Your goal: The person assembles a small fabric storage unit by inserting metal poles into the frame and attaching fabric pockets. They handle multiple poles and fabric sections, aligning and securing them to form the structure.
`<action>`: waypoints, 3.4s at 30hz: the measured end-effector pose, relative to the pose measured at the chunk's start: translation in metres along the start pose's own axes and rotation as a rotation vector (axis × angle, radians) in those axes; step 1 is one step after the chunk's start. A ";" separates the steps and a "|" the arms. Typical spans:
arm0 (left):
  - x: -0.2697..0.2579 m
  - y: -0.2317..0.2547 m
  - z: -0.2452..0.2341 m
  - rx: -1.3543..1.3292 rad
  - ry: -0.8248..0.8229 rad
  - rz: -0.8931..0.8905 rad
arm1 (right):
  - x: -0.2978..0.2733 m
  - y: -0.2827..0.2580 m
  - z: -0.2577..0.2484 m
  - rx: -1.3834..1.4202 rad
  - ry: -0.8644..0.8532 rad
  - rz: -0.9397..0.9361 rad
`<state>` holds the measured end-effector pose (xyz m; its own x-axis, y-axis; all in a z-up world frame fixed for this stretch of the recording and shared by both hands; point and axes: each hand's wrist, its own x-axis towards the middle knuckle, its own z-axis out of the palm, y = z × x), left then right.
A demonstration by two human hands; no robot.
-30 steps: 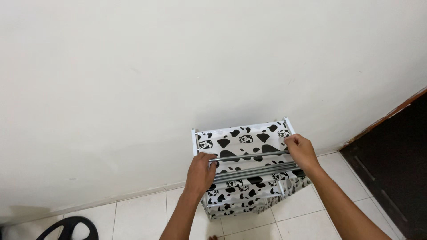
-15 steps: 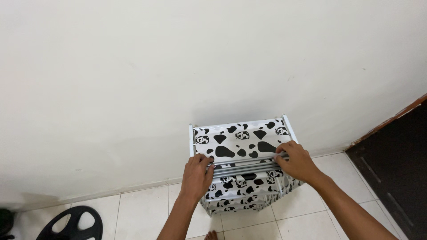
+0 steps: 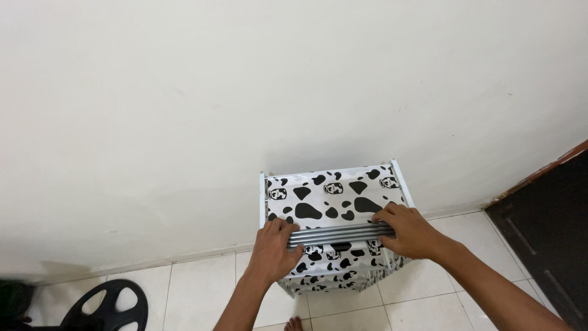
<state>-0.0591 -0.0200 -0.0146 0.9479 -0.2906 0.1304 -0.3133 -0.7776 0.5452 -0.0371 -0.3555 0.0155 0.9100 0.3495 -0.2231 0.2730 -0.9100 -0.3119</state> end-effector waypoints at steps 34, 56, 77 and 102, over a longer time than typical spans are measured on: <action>0.011 0.028 -0.004 0.021 -0.011 0.153 | -0.002 -0.012 -0.021 0.006 -0.185 0.042; 0.024 0.212 0.126 -0.737 -0.390 -0.083 | -0.282 0.021 0.009 0.167 0.101 0.757; -0.204 0.510 0.225 -0.051 -0.909 0.886 | -0.688 -0.007 0.134 0.025 0.500 1.281; -0.359 0.840 0.528 -0.634 -1.113 0.561 | -1.040 0.157 0.222 0.652 0.614 1.449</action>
<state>-0.6930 -0.8627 -0.0407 0.0709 -0.9923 -0.1014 -0.2690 -0.1170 0.9560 -1.0099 -0.8124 -0.0060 0.2998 -0.8952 -0.3296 -0.8480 -0.0918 -0.5220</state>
